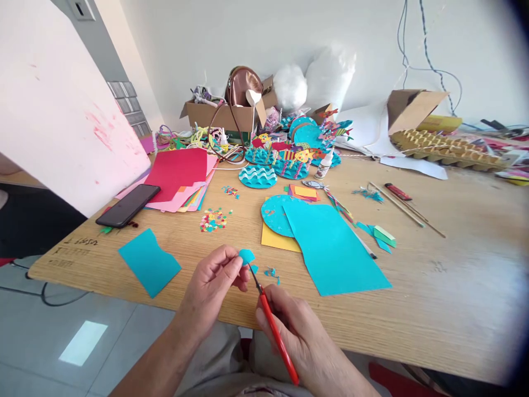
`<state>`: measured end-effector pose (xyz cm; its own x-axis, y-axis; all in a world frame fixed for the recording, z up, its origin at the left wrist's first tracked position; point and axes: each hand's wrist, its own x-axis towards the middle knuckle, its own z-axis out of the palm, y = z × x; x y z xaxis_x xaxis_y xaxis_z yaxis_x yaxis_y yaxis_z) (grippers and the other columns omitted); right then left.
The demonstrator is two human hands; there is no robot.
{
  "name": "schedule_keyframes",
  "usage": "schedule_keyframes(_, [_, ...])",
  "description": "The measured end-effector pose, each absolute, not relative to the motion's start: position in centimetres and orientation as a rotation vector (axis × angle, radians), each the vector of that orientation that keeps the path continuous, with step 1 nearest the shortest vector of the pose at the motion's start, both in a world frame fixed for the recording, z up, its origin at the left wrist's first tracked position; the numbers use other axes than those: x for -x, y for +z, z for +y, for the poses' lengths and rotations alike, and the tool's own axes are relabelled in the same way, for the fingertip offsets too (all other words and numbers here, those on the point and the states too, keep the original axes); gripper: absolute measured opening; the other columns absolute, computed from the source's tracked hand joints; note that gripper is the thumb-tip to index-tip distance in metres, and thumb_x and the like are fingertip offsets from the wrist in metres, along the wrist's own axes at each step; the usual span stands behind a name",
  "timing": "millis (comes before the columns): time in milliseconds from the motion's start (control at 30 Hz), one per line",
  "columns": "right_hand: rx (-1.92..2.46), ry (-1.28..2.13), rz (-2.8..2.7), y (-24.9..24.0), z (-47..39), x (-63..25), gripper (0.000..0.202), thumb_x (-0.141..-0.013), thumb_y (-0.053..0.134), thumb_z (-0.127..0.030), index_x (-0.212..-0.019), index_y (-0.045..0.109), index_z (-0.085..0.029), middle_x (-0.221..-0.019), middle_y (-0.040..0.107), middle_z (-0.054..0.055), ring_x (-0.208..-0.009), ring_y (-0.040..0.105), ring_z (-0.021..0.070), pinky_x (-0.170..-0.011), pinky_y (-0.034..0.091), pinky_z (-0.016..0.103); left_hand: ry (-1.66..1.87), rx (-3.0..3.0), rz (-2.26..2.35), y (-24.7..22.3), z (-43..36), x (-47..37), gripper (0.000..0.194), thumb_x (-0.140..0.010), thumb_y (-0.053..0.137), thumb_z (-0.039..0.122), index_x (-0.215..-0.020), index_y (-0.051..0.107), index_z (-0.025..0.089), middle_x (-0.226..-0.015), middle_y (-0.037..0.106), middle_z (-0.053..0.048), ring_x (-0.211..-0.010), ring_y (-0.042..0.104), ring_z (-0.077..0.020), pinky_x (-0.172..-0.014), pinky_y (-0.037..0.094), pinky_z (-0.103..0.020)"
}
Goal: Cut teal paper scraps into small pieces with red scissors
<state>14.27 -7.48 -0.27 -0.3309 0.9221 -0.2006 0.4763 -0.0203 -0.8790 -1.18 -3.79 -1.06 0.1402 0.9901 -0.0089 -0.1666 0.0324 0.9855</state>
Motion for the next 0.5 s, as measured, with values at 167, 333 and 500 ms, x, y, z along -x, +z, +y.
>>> schedule_keyframes(167, [1.412, 1.316, -1.771, -0.49, -7.21, -14.05, 0.031, -0.09, 0.037, -0.039, -0.065, 0.035, -0.022, -0.057, 0.037, -0.005, -0.054, 0.032, 0.0111, -0.049, 0.025, 0.023, 1.132, -1.09, 0.936, -0.9, -4.17, 0.86, 0.017, -0.085, 0.055, 0.026, -0.072, 0.061, 0.017, -0.066, 0.062, 0.001, -0.06, 0.056, -0.0102, -0.057, 0.048, -0.02])
schedule_keyframes(333, [1.383, 1.331, -1.745, -0.36, -7.21, -14.0, 0.031, -0.091, 0.037, -0.041, -0.067, 0.039, -0.021, -0.058, 0.038, -0.005, -0.055, 0.032, 0.011, -0.05, 0.026, 0.023, 1.125, -1.041, 0.911, -0.88, -4.37, 0.75, 0.017, -0.084, 0.056, 0.025, -0.07, 0.061, 0.016, -0.064, 0.062, 0.002, -0.059, 0.055, -0.0094, -0.057, 0.048, -0.019])
schedule_keyframes(500, [1.389, 1.333, -1.73, -0.43, -7.17, -13.96, 0.034, -0.092, 0.037, -0.042, -0.066, 0.039, -0.021, -0.058, 0.038, -0.005, -0.055, 0.031, 0.0105, -0.049, 0.026, 0.022, 1.112, -1.022, 0.919, -1.06, -4.31, 0.63, 0.017, -0.084, 0.056, 0.024, -0.069, 0.06, 0.016, -0.063, 0.061, 0.002, -0.058, 0.054, -0.0089, -0.056, 0.048, -0.018])
